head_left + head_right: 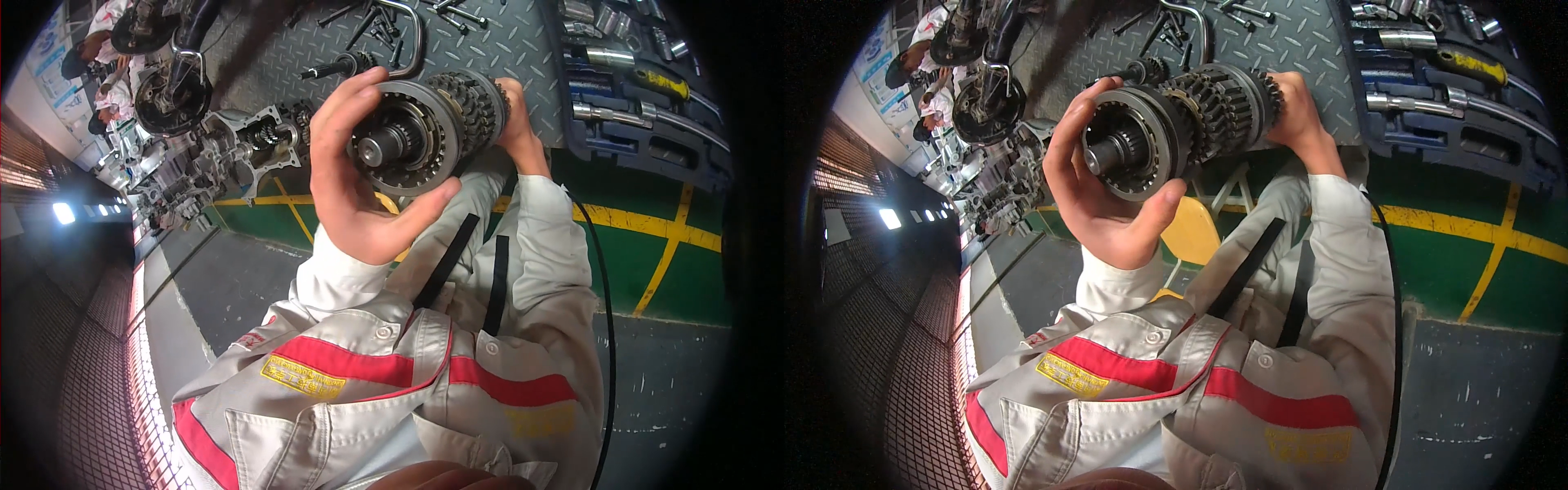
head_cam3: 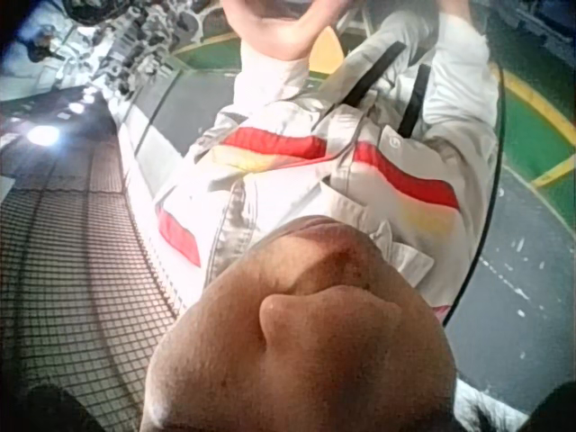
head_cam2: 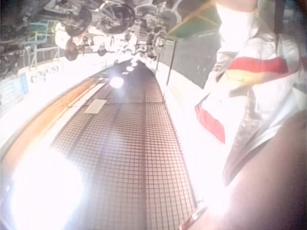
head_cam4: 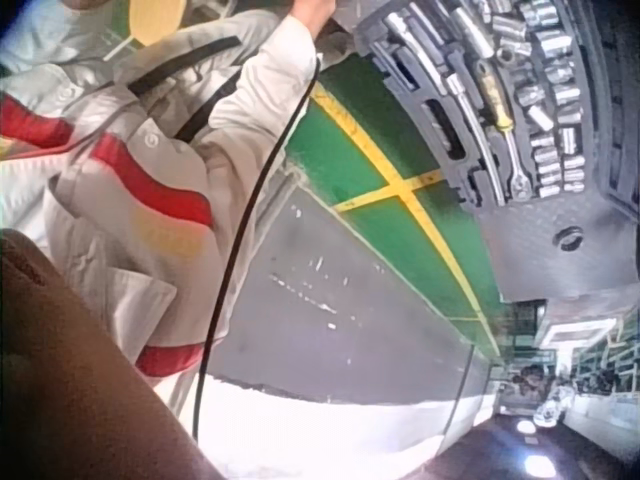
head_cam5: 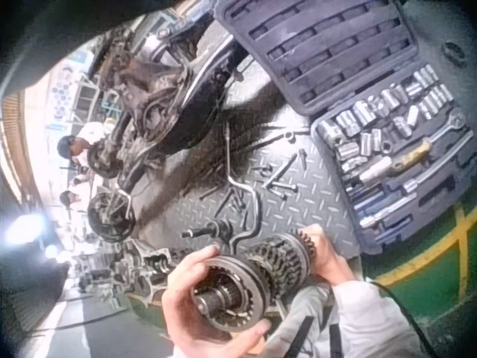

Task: The person handles a gearbox shaft assembly with various gears and synchros. The person pulls individual gear and sleeve components off the shaft by hand and places them onto the workbench one at a time.

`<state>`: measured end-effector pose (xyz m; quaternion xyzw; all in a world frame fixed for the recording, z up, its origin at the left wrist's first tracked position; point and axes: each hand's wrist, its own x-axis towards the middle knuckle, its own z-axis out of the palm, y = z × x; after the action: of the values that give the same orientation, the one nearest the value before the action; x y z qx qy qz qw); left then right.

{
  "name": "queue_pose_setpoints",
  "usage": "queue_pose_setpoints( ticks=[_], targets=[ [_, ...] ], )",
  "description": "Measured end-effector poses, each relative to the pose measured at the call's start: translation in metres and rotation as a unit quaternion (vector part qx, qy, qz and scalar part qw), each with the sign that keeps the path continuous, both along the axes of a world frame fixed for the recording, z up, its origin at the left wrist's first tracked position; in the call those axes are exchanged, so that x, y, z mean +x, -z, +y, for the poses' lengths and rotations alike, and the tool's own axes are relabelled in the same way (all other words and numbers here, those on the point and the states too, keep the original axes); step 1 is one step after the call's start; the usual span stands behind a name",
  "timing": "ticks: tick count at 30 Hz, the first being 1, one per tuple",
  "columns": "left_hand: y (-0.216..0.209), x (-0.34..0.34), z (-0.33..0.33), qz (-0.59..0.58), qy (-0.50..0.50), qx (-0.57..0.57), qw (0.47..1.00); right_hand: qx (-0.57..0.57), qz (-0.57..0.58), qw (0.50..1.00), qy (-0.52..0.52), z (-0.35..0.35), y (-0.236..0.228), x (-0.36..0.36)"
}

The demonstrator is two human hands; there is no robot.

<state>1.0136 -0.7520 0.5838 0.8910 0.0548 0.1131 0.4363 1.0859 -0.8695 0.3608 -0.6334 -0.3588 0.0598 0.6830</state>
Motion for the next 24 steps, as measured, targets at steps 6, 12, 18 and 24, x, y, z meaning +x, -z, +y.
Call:
queue_pose_setpoints(
  ticks=[6,12,18,24],
  targets=[
    [0.018,0.0,-0.008,-0.093,-0.024,-0.044,0.994,0.01,0.011,1.0,-0.003,-0.003,-0.007,0.003],
    [0.013,0.01,-0.011,-0.076,-0.025,-0.065,0.995,-0.046,0.004,0.999,0.019,-0.006,0.005,-0.001],
    [0.007,0.02,-0.007,-0.054,0.055,-0.031,0.997,-0.007,0.044,0.998,0.037,-0.012,-0.018,0.002],
    [-0.008,0.023,-0.015,-0.016,0.042,-0.029,0.999,0.032,0.018,0.998,0.046,-0.01,-0.031,0.009]
  ],
)
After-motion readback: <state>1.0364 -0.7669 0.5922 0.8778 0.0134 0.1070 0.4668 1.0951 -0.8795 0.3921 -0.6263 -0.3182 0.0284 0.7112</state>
